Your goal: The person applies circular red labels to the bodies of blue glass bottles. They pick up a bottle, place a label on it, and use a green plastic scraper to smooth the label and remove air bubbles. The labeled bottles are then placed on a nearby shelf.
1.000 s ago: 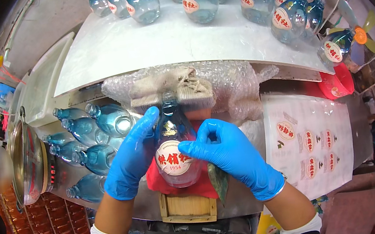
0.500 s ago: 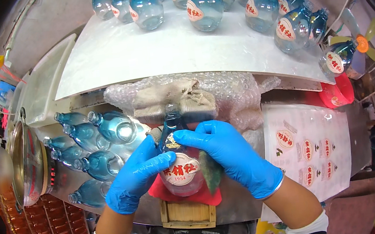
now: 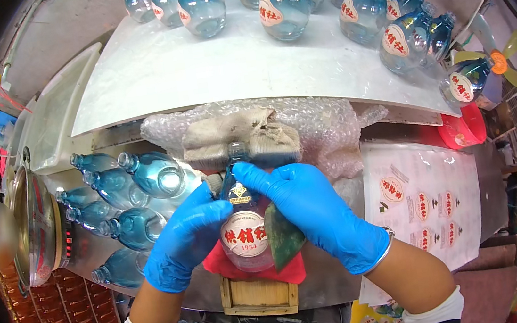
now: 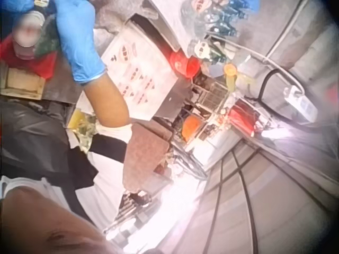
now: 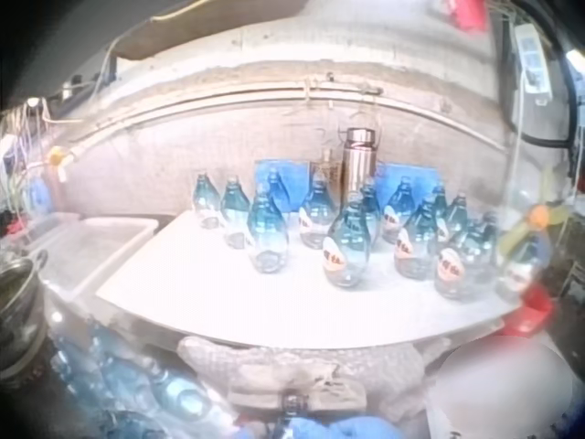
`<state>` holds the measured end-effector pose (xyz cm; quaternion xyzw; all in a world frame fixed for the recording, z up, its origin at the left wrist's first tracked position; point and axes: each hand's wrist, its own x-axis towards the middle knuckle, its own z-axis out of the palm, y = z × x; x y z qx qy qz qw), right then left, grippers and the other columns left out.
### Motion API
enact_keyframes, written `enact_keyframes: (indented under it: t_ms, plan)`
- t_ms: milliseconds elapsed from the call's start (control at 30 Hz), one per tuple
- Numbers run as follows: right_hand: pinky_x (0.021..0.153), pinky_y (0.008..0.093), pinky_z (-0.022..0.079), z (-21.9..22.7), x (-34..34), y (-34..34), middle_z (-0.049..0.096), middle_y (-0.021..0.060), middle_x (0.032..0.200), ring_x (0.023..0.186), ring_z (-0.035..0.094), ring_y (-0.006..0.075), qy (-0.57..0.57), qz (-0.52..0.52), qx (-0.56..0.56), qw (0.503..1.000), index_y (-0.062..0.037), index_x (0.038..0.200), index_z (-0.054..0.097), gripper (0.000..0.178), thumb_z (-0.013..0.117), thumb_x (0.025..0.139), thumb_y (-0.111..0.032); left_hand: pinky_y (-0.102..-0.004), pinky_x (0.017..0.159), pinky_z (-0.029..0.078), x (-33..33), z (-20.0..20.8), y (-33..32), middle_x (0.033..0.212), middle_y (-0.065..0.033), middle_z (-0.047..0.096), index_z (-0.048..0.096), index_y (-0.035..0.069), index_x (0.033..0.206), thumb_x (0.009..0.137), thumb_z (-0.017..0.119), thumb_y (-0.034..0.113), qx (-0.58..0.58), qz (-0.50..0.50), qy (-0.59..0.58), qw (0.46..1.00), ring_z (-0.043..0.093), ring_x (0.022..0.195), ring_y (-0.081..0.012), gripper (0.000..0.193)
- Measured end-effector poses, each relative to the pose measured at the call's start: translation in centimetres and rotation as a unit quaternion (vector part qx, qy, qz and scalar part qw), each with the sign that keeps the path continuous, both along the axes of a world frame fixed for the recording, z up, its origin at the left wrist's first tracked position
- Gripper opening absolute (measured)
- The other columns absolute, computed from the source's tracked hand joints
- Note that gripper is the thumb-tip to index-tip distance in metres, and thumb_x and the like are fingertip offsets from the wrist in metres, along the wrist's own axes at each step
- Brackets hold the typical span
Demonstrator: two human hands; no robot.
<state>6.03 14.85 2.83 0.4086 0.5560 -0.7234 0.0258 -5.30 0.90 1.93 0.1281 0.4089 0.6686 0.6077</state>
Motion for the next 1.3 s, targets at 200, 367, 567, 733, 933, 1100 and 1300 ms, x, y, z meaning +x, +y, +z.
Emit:
enact_keyframes:
  t_ms: [200, 367, 567, 733, 933, 1100, 1300]
  plan:
    - [0.059, 0.0217, 0.039, 0.3, 1.3, 0.8, 0.056, 0.0016, 0.070, 0.065, 0.048, 0.0079, 0.062, -0.009, -0.067, 0.996, -0.0058, 0.069, 0.059, 0.046, 0.057, 0.083, -0.050, -0.0291, 0.083, 0.047, 0.2, 0.8, 1.2, 0.101, -0.0109, 0.061, 0.055, -0.002, 0.109, 0.086, 0.056, 0.017, -0.037, 0.030, -0.003, 0.999, 0.059, 0.090, -0.0169, 0.030]
    - [0.061, 0.0209, 0.038, 1.3, 2.7, 0.1, 0.055, 0.0005, 0.074, 0.068, 0.048, 0.0074, 0.082, -0.024, -0.060, 0.995, -0.0068, 0.082, 0.060, 0.036, 0.057, 0.086, -0.043, -0.0255, 0.076, 0.049, 0.8, 0.7, 1.8, 0.096, -0.0093, 0.062, 0.057, -0.002, 0.107, 0.088, 0.055, 0.023, -0.080, 0.047, 0.069, 0.993, 0.059, 0.084, -0.0136, 0.031]
    - [0.061, 0.0206, 0.039, 0.1, 4.2, -1.0, 0.053, -0.0016, 0.074, 0.069, 0.047, 0.0056, 0.086, -0.056, -0.057, 0.993, -0.0067, 0.086, 0.058, 0.028, 0.059, 0.085, -0.035, -0.0258, 0.071, 0.049, 1.3, 2.1, 1.9, 0.090, -0.0085, 0.062, 0.058, -0.002, 0.099, 0.087, 0.057, 0.024, -0.084, 0.069, 0.093, 0.990, 0.059, 0.080, -0.0126, 0.028]
    - [0.061, 0.0204, 0.038, -0.3, 4.1, -2.3, 0.051, -0.0025, 0.071, 0.068, 0.045, 0.0038, 0.136, -0.032, 0.000, 0.990, -0.0073, 0.078, 0.055, 0.020, 0.069, 0.079, -0.022, -0.0253, 0.066, 0.050, 1.4, 2.0, 1.6, 0.087, -0.0076, 0.060, 0.055, -0.001, 0.095, 0.084, 0.062, 0.025, -0.136, 0.054, 0.147, 0.978, 0.058, 0.077, -0.0114, 0.029]
    - [0.059, 0.0185, 0.039, -1.3, 4.1, -2.4, 0.050, -0.0026, 0.071, 0.067, 0.046, 0.0035, 0.143, -0.048, 0.015, 0.988, -0.0084, 0.076, 0.052, 0.022, 0.072, 0.076, -0.015, -0.0265, 0.070, 0.050, 1.4, 1.7, 1.6, 0.091, -0.0079, 0.059, 0.053, -0.001, 0.099, 0.084, 0.063, 0.024, -0.133, 0.060, 0.145, 0.979, 0.058, 0.080, -0.0123, 0.031]
    - [0.062, 0.0191, 0.043, -1.2, 4.9, -2.6, 0.052, -0.0027, 0.074, 0.070, 0.050, 0.0043, 0.169, -0.050, -0.007, 0.984, -0.0089, 0.078, 0.051, 0.022, 0.072, 0.076, -0.015, -0.0299, 0.088, 0.044, 0.7, 0.0, -0.4, 0.115, -0.0119, 0.052, 0.038, -0.004, 0.126, 0.085, 0.060, 0.021, -0.043, 0.019, 0.148, 0.988, 0.051, 0.104, -0.0168, 0.053]
    - [0.065, 0.0207, 0.044, -2.7, 5.2, -3.1, 0.052, -0.0028, 0.075, 0.074, 0.053, 0.0058, 0.185, -0.046, -0.040, 0.981, -0.0099, 0.077, 0.050, 0.022, 0.072, 0.076, -0.012, -0.0341, 0.102, 0.033, 1.4, -0.8, -2.1, 0.133, -0.0149, 0.038, 0.019, -0.004, 0.138, 0.081, 0.063, 0.023, 0.023, -0.009, 0.169, 0.985, 0.041, 0.120, -0.0227, 0.076]
